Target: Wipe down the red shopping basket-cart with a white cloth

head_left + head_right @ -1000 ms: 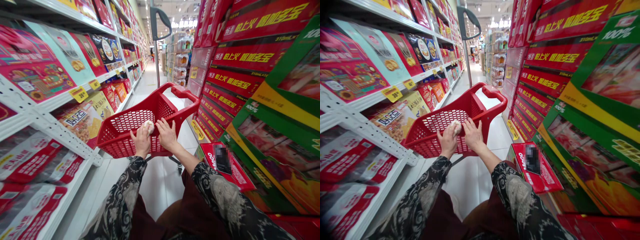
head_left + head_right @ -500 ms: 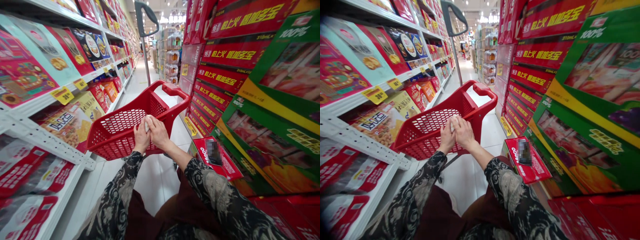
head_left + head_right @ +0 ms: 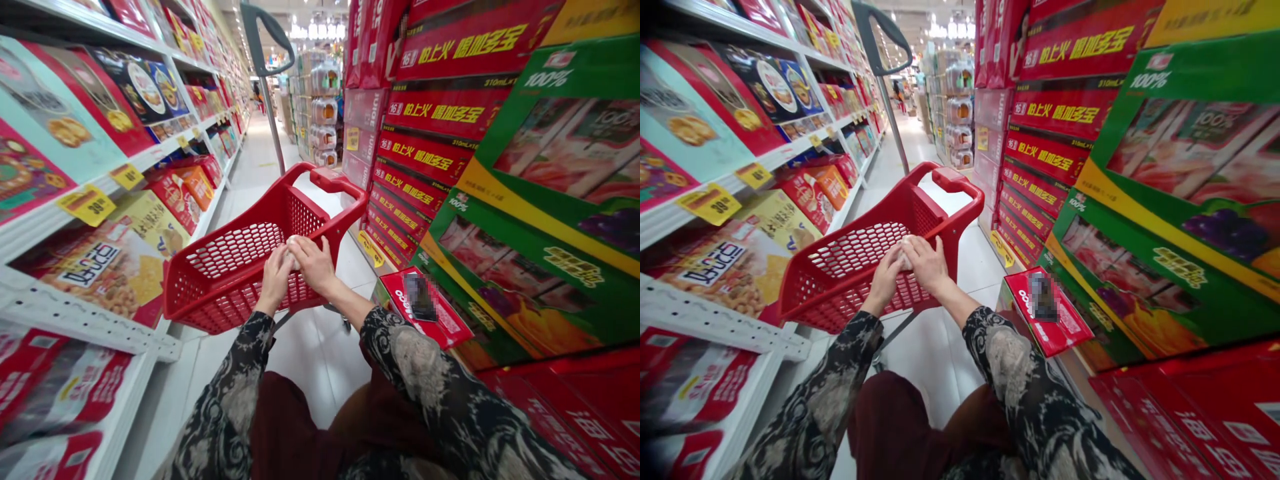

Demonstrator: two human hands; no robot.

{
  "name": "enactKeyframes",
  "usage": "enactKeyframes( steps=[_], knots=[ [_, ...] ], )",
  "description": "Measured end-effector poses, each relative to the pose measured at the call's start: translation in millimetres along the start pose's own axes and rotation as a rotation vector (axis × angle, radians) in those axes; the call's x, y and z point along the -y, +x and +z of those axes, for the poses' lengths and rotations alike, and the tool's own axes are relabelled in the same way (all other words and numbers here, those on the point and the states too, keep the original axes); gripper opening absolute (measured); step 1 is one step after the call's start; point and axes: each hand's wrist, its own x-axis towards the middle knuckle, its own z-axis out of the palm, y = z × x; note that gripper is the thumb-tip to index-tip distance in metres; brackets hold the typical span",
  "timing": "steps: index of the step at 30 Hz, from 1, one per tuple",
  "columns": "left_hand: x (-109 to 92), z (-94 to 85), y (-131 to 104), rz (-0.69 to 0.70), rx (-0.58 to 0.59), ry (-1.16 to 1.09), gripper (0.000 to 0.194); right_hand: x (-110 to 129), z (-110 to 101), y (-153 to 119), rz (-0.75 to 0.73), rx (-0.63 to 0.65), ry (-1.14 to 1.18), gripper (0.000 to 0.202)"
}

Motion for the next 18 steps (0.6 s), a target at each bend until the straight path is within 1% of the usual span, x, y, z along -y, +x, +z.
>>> enactKeyframes(
  steps=[1, 3, 5, 7, 10, 12, 15, 18],
  knots=[
    [0, 2.4, 0, -0.04, -0.023, 0.022, 0.04, -3, 2, 2, -0.006, 0.003, 0.002, 0.036],
    [-1, 7.7, 1, -0.106, -0.064, 0.137, 0.04, -7, 3, 5, -0.029, 0.025, 0.003, 0.034],
    [-3, 11.9, 2, -0.104, -0.054, 0.26, 0.04, -7, 4, 9, -0.046, 0.049, -0.013, 0.037],
    [-4, 13.2, 2, -0.072, -0.022, 0.313, 0.04, -3, 5, 9, -0.037, 0.067, -0.038, 0.043],
    [-4, 10.3, 1, -0.04, 0.008, 0.315, 0.04, 3, 5, 5, -0.002, 0.088, -0.049, 0.052],
    [-4, 7.7, -2, -0.048, 0.008, 0.305, 0.04, 6, 4, 2, 0.006, 0.093, -0.039, 0.055],
    [-7, 6.2, -4, -0.08, 0.008, 0.294, 0.039, 9, 2, 2, 0.001, 0.092, -0.039, 0.053],
    [-12, 7.7, -5, -0.094, 0.029, 0.281, 0.038, 11, 4, 4, 0.037, 0.062, -0.08, 0.045]
  ],
)
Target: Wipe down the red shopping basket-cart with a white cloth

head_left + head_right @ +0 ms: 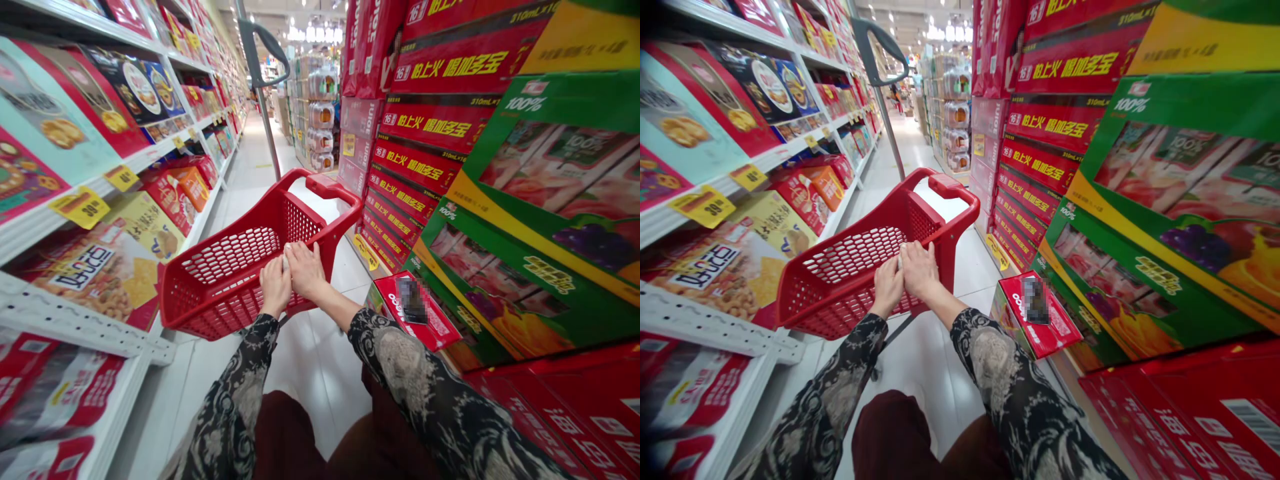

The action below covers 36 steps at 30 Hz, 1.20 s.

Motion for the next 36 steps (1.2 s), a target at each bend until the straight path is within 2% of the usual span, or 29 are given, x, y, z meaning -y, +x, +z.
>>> enactKeyframes(
  steps=[4, 7, 10, 13, 16, 19, 23, 25, 28, 32, 34, 36],
  knots=[
    [-9, -0.3, -6, 0.051, 0.091, -0.033, 0.039, -3, 0, -3, 0.056, -0.048, -0.049, 0.035],
    [-11, -0.9, -20, 0.032, 0.079, 0.004, 0.044, -15, -14, -8, 0.019, -0.046, -0.07, 0.028],
    [-10, -1.1, -37, 0.04, 0.038, 0.101, 0.048, -40, -40, -11, 0.008, -0.094, -0.088, 0.026],
    [-8, -2.2, -50, 0.071, 0.058, 0.168, 0.049, -73, -67, -7, 0.078, -0.184, -0.111, 0.032],
    [-8, -5.9, -54, 0.078, 0.09, 0.209, 0.053, -94, -81, -4, 0.157, -0.186, -0.128, 0.037],
    [-11, -11.7, -57, 0.08, 0.151, 0.262, 0.058, -85, -72, -8, 0.165, -0.163, -0.103, 0.038],
    [-17, -18.8, -64, 0.046, 0.208, 0.352, 0.063, -47, -42, -20, 0.004, -0.136, -0.06, 0.035],
    [-19, -21.2, -67, 0.033, 0.218, 0.384, 0.065, -37, -35, -24, -0.065, -0.117, -0.054, 0.034],
    [-20, -23.1, -70, 0.015, 0.228, 0.403, 0.067, -49, -46, -27, -0.097, -0.105, -0.052, 0.034],
    [-19, -23.4, -69, 0.012, 0.247, 0.387, 0.066, -84, -74, -28, 0.099, -0.194, -0.075, 0.037],
    [-18, -22.9, -68, 0.01, 0.248, 0.373, 0.066, -88, -75, -30, 0.141, -0.226, -0.074, 0.037],
    [-17, -22.4, -66, 0.006, 0.243, 0.36, 0.065, -77, -64, -34, 0.075, -0.213, -0.054, 0.035]
  ],
)
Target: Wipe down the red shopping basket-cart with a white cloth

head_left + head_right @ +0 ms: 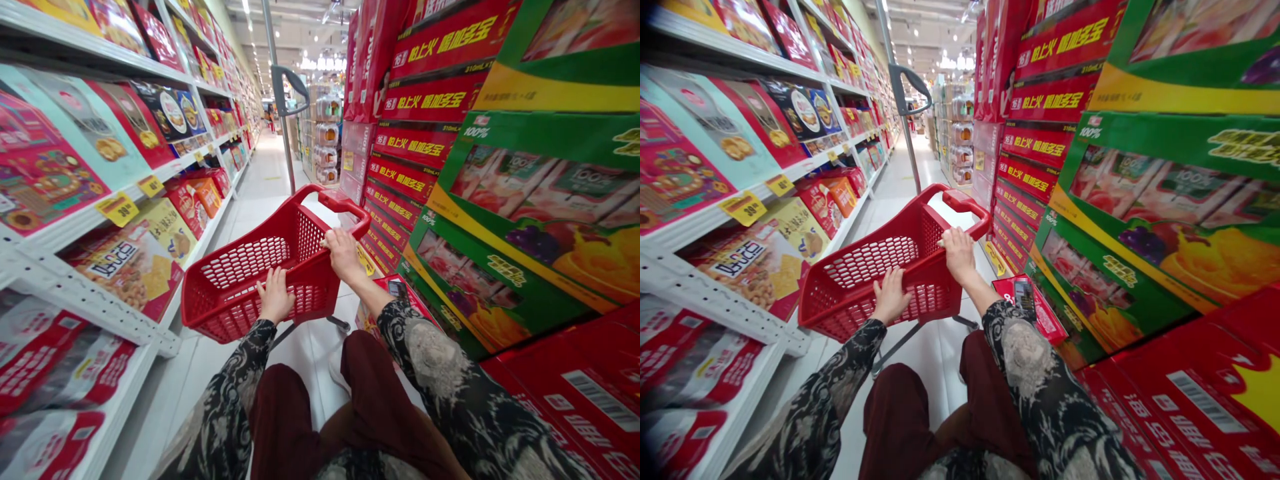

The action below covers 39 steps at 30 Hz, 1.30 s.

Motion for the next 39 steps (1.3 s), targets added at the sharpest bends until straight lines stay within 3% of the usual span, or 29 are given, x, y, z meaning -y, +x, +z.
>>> enactKeyframes(
  steps=[4, 6, 13, 20, 27, 35, 39],
  knots=[
    [4, 0.9, 1, 0.02, -0.006, -0.013, 0.064, 40, 27, -13, -0.181, 0.091, 0.052, 0.031],
    [7, 1.0, 1, 0.031, -0.011, -0.01, 0.063, 48, 30, -13, -0.208, 0.116, 0.068, 0.031],
    [14, -0.1, 1, 0.034, -0.003, -0.021, 0.063, 23, 2, 3, 0.09, -0.008, 0.048, 0.037],
    [16, -1.3, -2, 0.026, -0.021, -0.04, 0.062, 54, 17, -8, -0.138, 0.109, 0.133, 0.033],
    [20, -1.2, -2, 0.004, -0.037, -0.058, 0.062, 25, 0, 6, 0.095, -0.018, 0.012, 0.038],
    [21, -3.5, -3, -0.016, -0.047, -0.063, 0.061, 59, 25, -10, -0.164, 0.091, 0.052, 0.032],
    [23, -4.0, -4, -0.018, -0.049, -0.059, 0.06, 52, 21, -5, -0.123, 0.054, 0.091, 0.035]
  ],
)
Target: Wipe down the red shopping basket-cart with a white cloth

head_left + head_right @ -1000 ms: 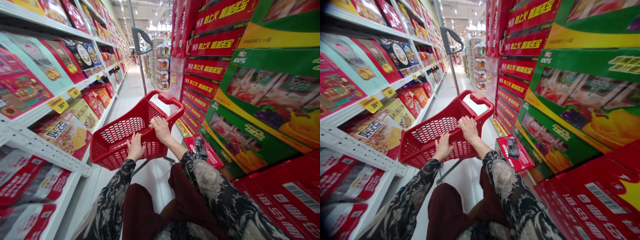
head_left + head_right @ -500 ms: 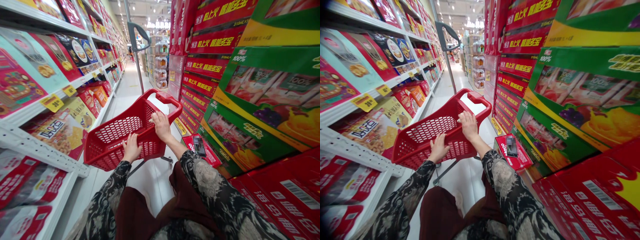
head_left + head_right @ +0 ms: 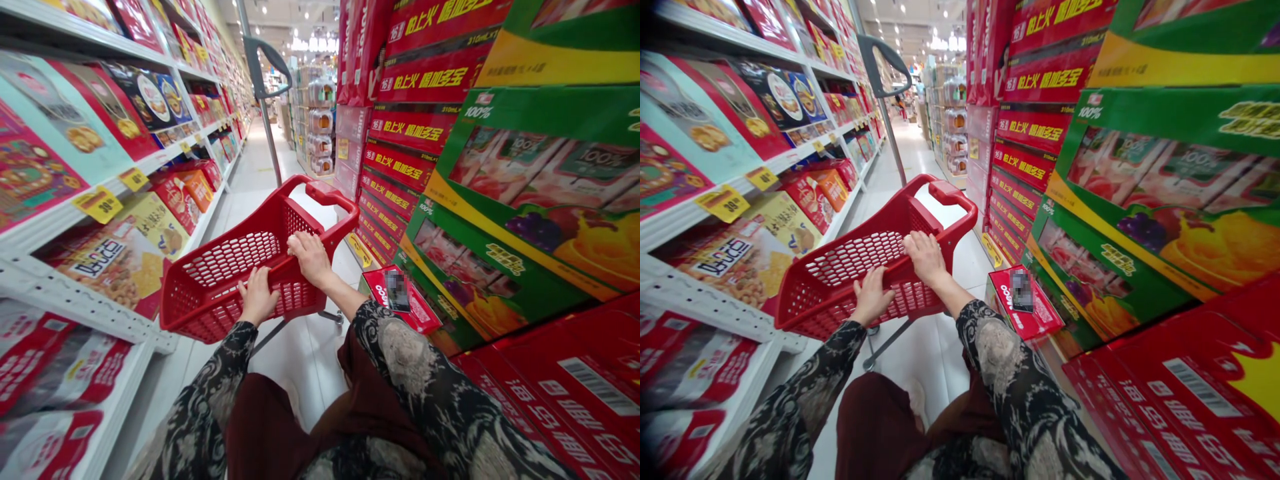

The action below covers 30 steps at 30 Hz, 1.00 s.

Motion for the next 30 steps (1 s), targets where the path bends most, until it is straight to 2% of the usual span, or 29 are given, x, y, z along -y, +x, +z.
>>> enactKeyframes(
  steps=[3, 6, 8, 12, 14, 17, 22, 24, 26, 30],
  knots=[
    [0, 0.0, -1, -0.003, 0.001, -0.012, 0.06, -20, -13, 7, 0.179, -0.132, -0.019, 0.04],
    [-1, 0.1, 0, -0.011, 0.0, -0.024, 0.06, -31, -19, 10, 0.267, -0.155, -0.034, 0.042],
    [-2, 0.3, 1, -0.018, -0.001, -0.026, 0.06, -27, -15, 8, 0.211, -0.111, -0.033, 0.041],
    [-2, 0.6, 2, -0.027, -0.005, -0.019, 0.06, 1, 6, -4, -0.007, -0.015, 0.016, 0.04],
    [-2, 0.4, 2, -0.024, -0.005, -0.015, 0.06, 11, 13, -7, -0.068, 0.017, 0.067, 0.039],
    [-1, 0.2, 1, -0.019, -0.008, -0.016, 0.059, 7, 8, -2, -0.047, 0.003, 0.131, 0.037],
    [-1, 1.6, 1, -0.025, -0.007, -0.022, 0.058, -30, -20, 14, 0.19, -0.188, 0.036, 0.032],
    [-1, 2.3, 1, -0.029, -0.004, -0.022, 0.059, -36, -22, 13, 0.222, -0.179, 0.008, 0.033],
    [-1, 2.6, 1, -0.038, -0.005, -0.024, 0.06, -32, -16, 7, 0.176, -0.117, 0.004, 0.035],
    [-3, 1.3, 1, -0.047, -0.014, -0.028, 0.059, -3, 7, -8, -0.007, 0.004, 0.024, 0.034]
  ],
)
